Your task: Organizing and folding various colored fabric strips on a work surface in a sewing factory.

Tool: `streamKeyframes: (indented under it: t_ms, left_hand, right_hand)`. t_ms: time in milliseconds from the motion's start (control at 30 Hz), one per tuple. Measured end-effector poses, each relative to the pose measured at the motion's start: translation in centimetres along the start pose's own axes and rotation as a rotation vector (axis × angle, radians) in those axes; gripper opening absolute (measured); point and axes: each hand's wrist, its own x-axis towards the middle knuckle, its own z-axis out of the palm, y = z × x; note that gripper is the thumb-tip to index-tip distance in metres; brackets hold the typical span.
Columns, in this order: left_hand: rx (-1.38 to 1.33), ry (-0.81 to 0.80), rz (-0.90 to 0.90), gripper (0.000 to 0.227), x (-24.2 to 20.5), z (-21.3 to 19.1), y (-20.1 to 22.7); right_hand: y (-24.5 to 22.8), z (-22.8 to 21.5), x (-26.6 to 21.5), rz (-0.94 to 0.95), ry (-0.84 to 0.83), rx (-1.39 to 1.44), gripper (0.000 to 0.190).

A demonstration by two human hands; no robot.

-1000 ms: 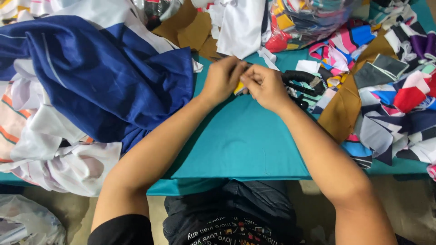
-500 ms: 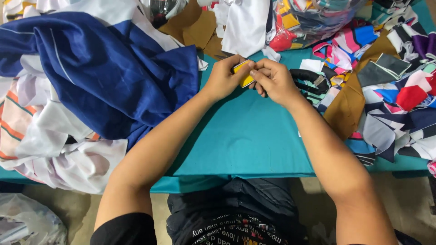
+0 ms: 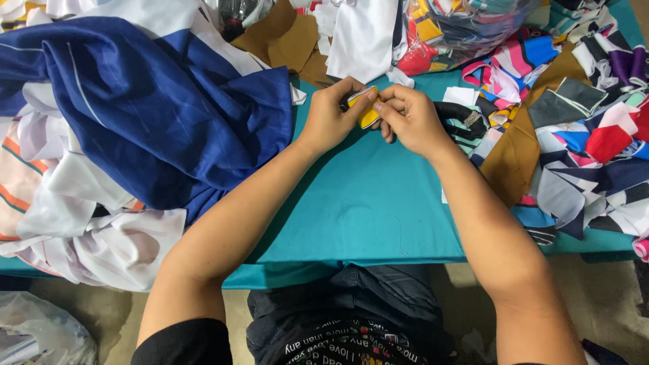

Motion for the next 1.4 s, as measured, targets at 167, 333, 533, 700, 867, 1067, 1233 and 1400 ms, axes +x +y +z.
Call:
streamKeyframes:
  t_ms: [167, 333, 533, 700, 867, 1067, 1233, 1400]
  left_hand:
    - [-0.032, -0.087, -0.066, 0.026, 0.0, -0.1, 0.0]
    - [-0.119, -0.048, -0.06, 0.028, 0.0, -0.1, -0.6]
    - [-0.26, -0.068, -0.075, 0.032, 0.2, 0.3, -1.3]
    - [-0.288, -0.08, -0.186, 0.022, 0.4, -0.5, -1.0]
    - [-0.216, -0.152, -0.138, 0.015, 0.6, -0.1, -1.3]
    - [-0.122, -0.204, -0.132, 0.008, 0.3, -0.2, -1.4]
    - [-0.079, -0.232, -0.102, 0.008, 0.4, -0.2, -1.4]
    - [0.005, -0.265, -0.047, 0.006, 0.0, -0.2, -0.8]
  right_hand:
    - [1.0, -0.2, -0.1, 0.002, 0.09, 0.076, 0.02]
    - [0.2, 0.1, 0.0, -0.03, 0.091, 0.065, 0.022]
    - [-0.5, -0.1, -0.1, -0.041, 0.104, 0.011, 0.019]
    - [-1.1, -1.5, -0.2, -0.084, 0.385, -0.173, 0.016]
    - [-8.0, -4.9, 0.4, -0.529, 0.571, -0.283, 0.023]
    - [-4.5, -15.9, 3.5, -0.682, 0.763, -0.484, 0.058]
    - [-6.0, -15.5, 1.1, -0.515, 0.612, -0.497, 0.046]
    - [-9.3, -14.2, -2.1, -0.272, 0.36, -0.511, 0.044]
